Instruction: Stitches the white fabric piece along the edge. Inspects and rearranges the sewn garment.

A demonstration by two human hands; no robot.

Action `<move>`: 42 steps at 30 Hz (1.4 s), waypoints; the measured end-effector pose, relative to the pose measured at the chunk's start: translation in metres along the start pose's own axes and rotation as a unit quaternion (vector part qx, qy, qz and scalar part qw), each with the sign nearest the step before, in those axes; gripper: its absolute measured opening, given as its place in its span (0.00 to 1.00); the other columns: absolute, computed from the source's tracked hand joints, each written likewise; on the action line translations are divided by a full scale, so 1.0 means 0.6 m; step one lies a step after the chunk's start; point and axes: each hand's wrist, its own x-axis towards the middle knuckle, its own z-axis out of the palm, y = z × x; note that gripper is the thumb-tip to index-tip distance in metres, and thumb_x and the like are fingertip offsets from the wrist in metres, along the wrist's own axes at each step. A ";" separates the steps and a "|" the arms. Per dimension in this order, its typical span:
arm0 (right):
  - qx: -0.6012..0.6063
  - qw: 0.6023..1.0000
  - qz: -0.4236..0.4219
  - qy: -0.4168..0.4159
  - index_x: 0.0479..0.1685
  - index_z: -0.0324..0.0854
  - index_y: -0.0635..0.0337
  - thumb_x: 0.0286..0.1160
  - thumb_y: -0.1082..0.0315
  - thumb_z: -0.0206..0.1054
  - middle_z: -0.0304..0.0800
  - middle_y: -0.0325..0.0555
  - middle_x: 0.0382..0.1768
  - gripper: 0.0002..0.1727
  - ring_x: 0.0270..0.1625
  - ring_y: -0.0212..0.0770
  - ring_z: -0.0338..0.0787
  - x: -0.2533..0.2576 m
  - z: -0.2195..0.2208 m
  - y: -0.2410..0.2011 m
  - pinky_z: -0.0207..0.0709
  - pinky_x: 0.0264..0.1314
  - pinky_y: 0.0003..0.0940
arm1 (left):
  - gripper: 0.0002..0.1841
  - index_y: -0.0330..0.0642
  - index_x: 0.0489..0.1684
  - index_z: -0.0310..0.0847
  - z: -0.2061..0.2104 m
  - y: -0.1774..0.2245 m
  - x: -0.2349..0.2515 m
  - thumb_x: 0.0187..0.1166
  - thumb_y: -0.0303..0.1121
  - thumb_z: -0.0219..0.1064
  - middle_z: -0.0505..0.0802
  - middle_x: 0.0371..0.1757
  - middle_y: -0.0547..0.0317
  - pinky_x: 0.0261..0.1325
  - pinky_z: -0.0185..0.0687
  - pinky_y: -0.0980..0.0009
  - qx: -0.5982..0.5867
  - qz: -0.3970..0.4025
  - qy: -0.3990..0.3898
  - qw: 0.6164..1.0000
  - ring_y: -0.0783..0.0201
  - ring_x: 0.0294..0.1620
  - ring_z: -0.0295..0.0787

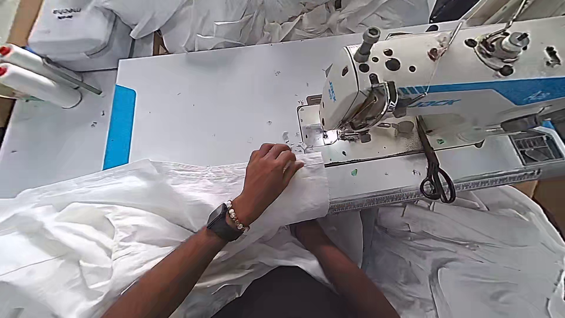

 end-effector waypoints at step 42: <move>0.341 0.843 -0.080 0.408 0.46 0.96 0.48 0.81 0.58 0.71 0.94 0.30 0.28 0.09 0.25 0.24 0.87 -0.035 -0.248 0.059 0.81 0.27 0.23 | 0.09 0.54 0.46 0.96 0.025 0.069 0.048 0.81 0.39 0.68 0.92 0.32 0.73 0.39 0.73 0.74 -0.252 -0.010 0.021 0.967 0.75 0.34 0.80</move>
